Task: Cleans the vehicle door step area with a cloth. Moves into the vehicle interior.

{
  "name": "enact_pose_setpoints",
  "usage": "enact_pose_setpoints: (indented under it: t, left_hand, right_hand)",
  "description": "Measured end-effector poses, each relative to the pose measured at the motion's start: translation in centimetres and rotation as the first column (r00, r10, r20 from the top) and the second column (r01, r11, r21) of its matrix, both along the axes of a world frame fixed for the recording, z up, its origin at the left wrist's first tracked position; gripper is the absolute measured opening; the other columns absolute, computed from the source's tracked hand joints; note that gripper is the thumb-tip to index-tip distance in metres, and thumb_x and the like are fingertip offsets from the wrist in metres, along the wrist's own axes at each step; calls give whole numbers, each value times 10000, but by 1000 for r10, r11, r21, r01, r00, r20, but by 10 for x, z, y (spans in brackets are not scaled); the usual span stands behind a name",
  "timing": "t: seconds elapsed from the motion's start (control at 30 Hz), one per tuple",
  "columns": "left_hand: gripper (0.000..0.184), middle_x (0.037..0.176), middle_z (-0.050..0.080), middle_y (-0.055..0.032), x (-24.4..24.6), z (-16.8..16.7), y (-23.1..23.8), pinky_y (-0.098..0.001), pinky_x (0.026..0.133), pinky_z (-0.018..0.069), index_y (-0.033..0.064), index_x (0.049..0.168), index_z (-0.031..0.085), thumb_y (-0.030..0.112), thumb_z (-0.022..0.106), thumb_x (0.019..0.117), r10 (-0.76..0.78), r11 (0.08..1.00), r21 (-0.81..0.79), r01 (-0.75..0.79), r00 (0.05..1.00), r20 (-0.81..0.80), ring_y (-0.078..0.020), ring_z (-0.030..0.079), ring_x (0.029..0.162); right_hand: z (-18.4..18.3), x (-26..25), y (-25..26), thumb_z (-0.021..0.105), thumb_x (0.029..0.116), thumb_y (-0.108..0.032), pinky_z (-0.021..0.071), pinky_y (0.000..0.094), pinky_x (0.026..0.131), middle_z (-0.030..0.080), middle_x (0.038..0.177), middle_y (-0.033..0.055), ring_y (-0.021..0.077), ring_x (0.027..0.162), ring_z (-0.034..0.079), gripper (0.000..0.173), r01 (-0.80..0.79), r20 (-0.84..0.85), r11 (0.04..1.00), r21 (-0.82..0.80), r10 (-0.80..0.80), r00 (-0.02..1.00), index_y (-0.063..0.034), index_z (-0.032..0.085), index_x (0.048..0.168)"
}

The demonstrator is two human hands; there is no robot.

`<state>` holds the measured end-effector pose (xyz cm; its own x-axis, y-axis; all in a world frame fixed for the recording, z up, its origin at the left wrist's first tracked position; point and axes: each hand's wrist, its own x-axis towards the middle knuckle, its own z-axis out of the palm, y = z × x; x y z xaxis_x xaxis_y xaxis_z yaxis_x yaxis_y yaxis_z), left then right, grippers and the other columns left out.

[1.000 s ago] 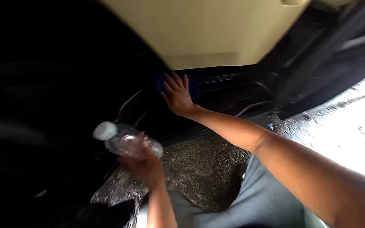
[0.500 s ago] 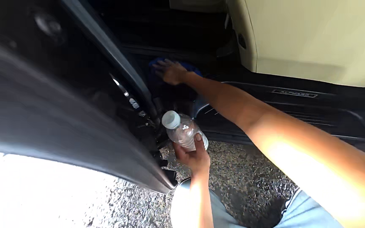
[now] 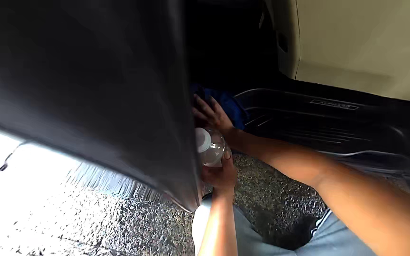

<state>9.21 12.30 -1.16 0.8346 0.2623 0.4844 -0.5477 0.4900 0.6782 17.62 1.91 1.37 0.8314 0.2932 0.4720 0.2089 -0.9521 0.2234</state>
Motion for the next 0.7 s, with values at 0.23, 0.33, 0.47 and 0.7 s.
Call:
enact_pose_setpoints:
  t: [0.23,0.33,0.47,0.7]
  left_hand:
    - [706,1096,692,-74,2,-8,8,-289,958,579,-169,1284,433,349,728,906,92,985,154,-76,991,-96,-86,690,1050]
    - [746,1128,685,-100,3,-5,11,-294,966,579,-177,1316,404,378,708,921,77,979,196,-52,989,-125,-93,693,1056]
    - [680,1154,669,-128,6,-7,11,-308,962,579,-167,1339,413,311,669,928,62,969,246,-17,982,-176,-116,685,1063]
    - [628,1120,681,-159,7,-15,-16,-328,950,588,-188,1317,409,261,632,938,1,945,324,43,991,-136,-140,704,1026]
  right_hand:
    - [-36,-33,-11,547,1005,-61,110,447,1283,347,1655,114,251,1532,318,608,-59,-324,976,209,126,938,-8,351,1578]
    - [-54,-86,-32,515,1043,-404,425,520,1081,549,1494,51,257,1371,510,546,292,-481,945,149,-189,856,-204,432,1545]
    - [-58,-90,-67,352,957,-767,251,706,1172,96,1701,237,425,1562,156,994,561,-263,683,469,-498,826,-95,131,1655]
    - [-78,-43,-80,326,1046,-597,138,664,1245,-71,1711,214,390,1582,88,847,312,-21,624,717,-427,904,-86,37,1656]
